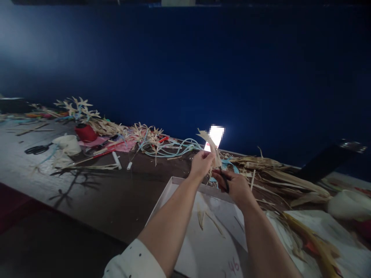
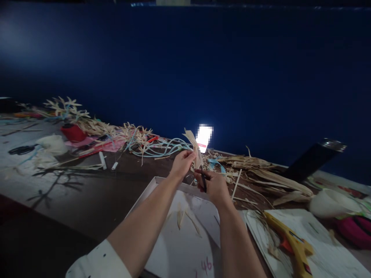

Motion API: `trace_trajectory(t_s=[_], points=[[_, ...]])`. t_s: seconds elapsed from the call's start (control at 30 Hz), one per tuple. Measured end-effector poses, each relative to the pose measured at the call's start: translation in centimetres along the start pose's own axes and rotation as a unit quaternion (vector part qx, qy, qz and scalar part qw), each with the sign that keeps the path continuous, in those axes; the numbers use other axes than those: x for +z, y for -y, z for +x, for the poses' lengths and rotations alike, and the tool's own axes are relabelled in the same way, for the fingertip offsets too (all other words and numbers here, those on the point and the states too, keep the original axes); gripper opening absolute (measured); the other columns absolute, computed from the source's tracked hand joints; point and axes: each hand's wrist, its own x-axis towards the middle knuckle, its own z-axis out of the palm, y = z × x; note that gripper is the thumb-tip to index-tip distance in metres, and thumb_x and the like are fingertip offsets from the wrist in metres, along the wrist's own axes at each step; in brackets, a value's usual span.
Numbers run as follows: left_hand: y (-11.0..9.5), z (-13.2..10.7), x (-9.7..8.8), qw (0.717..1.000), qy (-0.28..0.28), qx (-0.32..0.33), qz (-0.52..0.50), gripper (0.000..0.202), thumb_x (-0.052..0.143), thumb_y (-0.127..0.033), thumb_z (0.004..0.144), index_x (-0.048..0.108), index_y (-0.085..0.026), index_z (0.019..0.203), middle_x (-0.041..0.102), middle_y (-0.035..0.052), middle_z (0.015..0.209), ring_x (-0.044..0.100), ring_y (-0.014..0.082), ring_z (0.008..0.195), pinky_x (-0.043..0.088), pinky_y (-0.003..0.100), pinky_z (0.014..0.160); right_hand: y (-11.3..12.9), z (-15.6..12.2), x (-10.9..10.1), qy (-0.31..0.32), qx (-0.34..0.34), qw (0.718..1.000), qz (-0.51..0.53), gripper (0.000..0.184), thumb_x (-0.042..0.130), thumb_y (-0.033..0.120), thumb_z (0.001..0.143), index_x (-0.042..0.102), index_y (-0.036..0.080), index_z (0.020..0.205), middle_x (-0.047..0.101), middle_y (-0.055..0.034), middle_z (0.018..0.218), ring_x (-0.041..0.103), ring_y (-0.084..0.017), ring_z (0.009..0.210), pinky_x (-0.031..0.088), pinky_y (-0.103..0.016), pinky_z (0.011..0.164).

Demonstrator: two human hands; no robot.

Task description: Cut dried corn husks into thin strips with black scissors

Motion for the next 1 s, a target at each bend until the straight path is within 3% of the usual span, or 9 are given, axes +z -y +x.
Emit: trace_trajectory(t_s=[0.17,0.33,1.0], points=[[0.7,0.4,0.1,0.996,0.016,-0.03,-0.08,0.023,0.059,-0.036,0.069,0.055,-0.014,0.071,0.046,-0.0046,0.048,0.041,0.0053,0.041,0.03,0.016,0.041,0.2,-0.3,0.2,0.01,-0.008,1.0,-0.006,0.046,0.066,0.046,0.063,0.067,0.01,0.091,0.049,0.0021,0.043,0.041,-0.009,0.039,0.033,-0.022,0.039],[0.8,0.3,0.3,0.988,0.026,-0.059,-0.143,0.016,0.059,-0.029,0.068,0.054,-0.014,0.069,0.048,-0.0036,0.046,0.046,0.0066,0.04,0.034,0.016,0.039,0.2,-0.3,0.3,0.026,-0.003,1.0,-0.002,0.045,0.065,0.046,0.064,0.066,0.011,0.092,0.05,0.0024,0.046,0.042,-0.01,0.041,0.033,-0.023,0.04],[0.0,-0.1,0.6,0.981,0.03,-0.093,-0.168,0.014,0.06,-0.026,0.067,0.051,-0.014,0.067,0.049,-0.004,0.043,0.048,0.0079,0.039,0.038,0.018,0.039,0.4,-0.2,-0.1,0.026,-0.017,0.999,-0.036,0.039,0.065,0.045,0.064,0.069,0.013,0.086,0.048,0.003,0.043,0.041,-0.01,0.04,0.033,-0.022,0.04]])
